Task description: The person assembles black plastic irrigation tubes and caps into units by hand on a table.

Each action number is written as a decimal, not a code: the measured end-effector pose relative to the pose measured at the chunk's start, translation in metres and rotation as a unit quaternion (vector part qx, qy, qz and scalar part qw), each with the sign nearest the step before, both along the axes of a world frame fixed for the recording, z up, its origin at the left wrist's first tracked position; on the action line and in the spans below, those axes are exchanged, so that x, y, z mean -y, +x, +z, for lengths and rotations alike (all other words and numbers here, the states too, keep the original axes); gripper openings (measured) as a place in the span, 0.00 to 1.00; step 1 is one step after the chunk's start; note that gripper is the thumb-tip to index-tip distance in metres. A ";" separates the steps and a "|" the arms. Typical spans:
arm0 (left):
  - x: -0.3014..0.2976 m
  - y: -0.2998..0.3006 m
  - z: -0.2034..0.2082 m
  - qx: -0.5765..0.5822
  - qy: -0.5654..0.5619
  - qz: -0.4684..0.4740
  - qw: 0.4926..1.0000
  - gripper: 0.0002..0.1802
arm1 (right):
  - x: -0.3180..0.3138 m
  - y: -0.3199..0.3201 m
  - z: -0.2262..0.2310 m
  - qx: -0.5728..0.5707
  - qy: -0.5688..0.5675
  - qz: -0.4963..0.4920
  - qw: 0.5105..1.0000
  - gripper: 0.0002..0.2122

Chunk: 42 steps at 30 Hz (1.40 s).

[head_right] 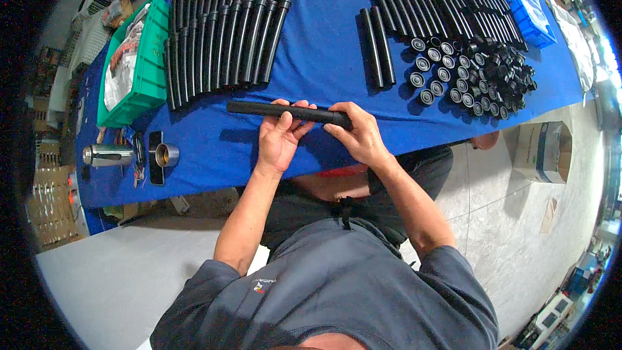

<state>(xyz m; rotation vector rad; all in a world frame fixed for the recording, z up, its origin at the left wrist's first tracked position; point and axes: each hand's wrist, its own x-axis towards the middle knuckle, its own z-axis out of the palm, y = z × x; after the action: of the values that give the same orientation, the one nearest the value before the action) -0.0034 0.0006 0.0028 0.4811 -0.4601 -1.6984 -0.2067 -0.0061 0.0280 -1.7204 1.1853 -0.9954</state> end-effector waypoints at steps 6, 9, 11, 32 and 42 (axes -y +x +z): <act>0.003 0.001 0.003 0.009 0.000 -0.006 1.000 0.12 | 0.002 0.001 0.001 -0.025 -0.047 0.001 0.999 0.17; 0.005 0.002 0.000 -0.007 0.000 -0.012 1.000 0.11 | 0.003 0.004 -0.005 -0.033 -0.128 0.004 0.991 0.18; 0.005 0.005 -0.002 -0.024 -0.010 -0.016 1.000 0.10 | 0.001 0.007 0.004 -0.005 -0.082 -0.002 0.997 0.18; 0.001 0.004 0.002 -0.008 0.000 -0.001 1.000 0.09 | -0.001 0.006 0.001 0.006 -0.008 -0.005 1.000 0.17; 0.002 0.003 0.006 0.008 0.015 -0.016 1.000 0.11 | -0.002 0.014 -0.011 0.013 -0.123 -0.032 0.992 0.16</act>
<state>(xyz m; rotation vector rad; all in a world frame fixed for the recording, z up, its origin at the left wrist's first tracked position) -0.0004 -0.0012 0.0089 0.5127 -0.4572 -1.7349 -0.1931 -0.0039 0.0167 -1.8616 1.1447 -1.2426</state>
